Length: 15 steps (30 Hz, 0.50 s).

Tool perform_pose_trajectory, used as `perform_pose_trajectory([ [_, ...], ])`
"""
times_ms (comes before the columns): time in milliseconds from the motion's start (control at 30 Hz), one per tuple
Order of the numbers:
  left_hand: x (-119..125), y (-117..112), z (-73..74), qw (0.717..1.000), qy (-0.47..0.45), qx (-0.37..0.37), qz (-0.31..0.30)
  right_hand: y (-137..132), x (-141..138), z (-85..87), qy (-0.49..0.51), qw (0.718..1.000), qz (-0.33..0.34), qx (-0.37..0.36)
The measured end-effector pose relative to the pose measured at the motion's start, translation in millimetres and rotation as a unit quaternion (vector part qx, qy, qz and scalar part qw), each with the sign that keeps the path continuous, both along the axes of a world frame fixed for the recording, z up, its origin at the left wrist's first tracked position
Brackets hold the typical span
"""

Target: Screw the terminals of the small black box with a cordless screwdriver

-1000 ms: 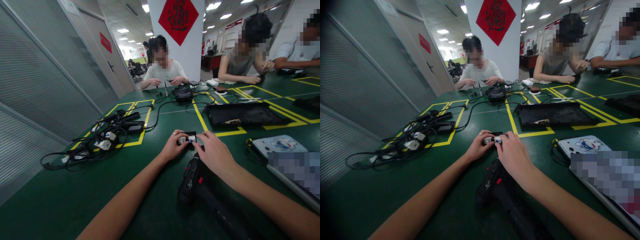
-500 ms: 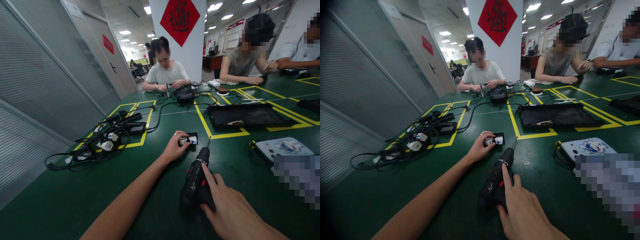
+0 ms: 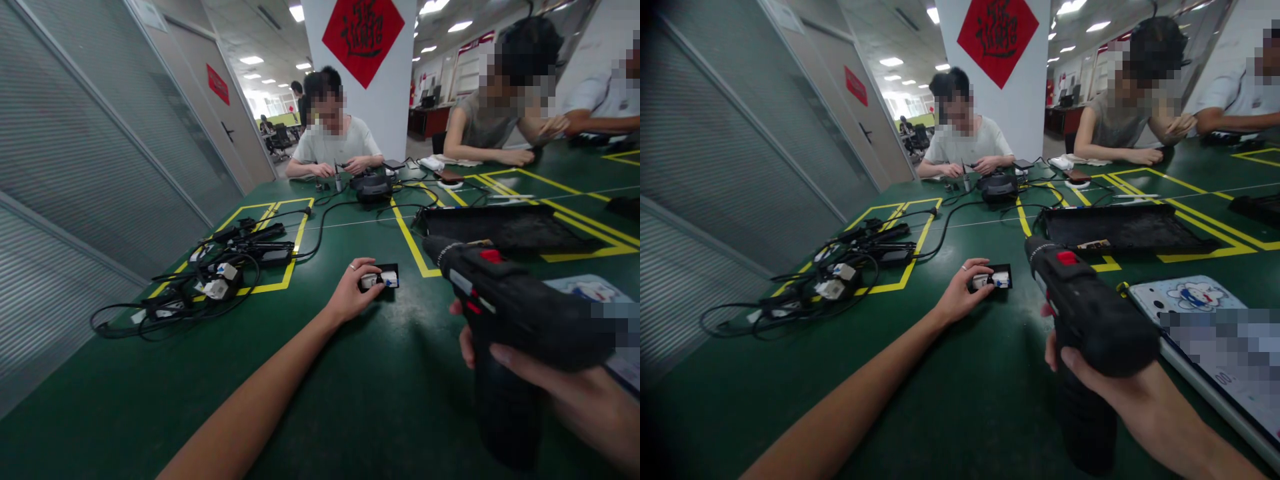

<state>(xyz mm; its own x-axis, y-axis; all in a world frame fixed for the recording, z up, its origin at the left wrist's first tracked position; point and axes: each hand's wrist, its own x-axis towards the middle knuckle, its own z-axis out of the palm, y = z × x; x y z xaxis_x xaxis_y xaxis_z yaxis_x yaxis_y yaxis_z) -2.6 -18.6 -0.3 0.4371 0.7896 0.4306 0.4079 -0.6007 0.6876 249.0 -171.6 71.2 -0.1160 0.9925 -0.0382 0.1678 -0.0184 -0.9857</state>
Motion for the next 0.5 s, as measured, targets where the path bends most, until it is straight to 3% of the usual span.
perform_pose_trajectory([
  [133,0,1,0.6,1.000,0.001,-0.011,0.000,-4,-2,-6.0,-0.019,0.998,-0.047,-0.033],
  [200,1,1,1.7,1.000,-0.002,-0.015,-0.004,-7,-7,-4.8,0.034,0.994,-0.070,-0.077],
  [300,1,1,4.0,1.000,-0.003,-0.024,-0.006,-11,-10,3.4,0.060,0.992,-0.049,-0.096],
  [500,1,1,3.3,1.000,-0.006,-0.024,-0.005,-19,-8,12.4,0.002,0.996,-0.027,-0.080],
])
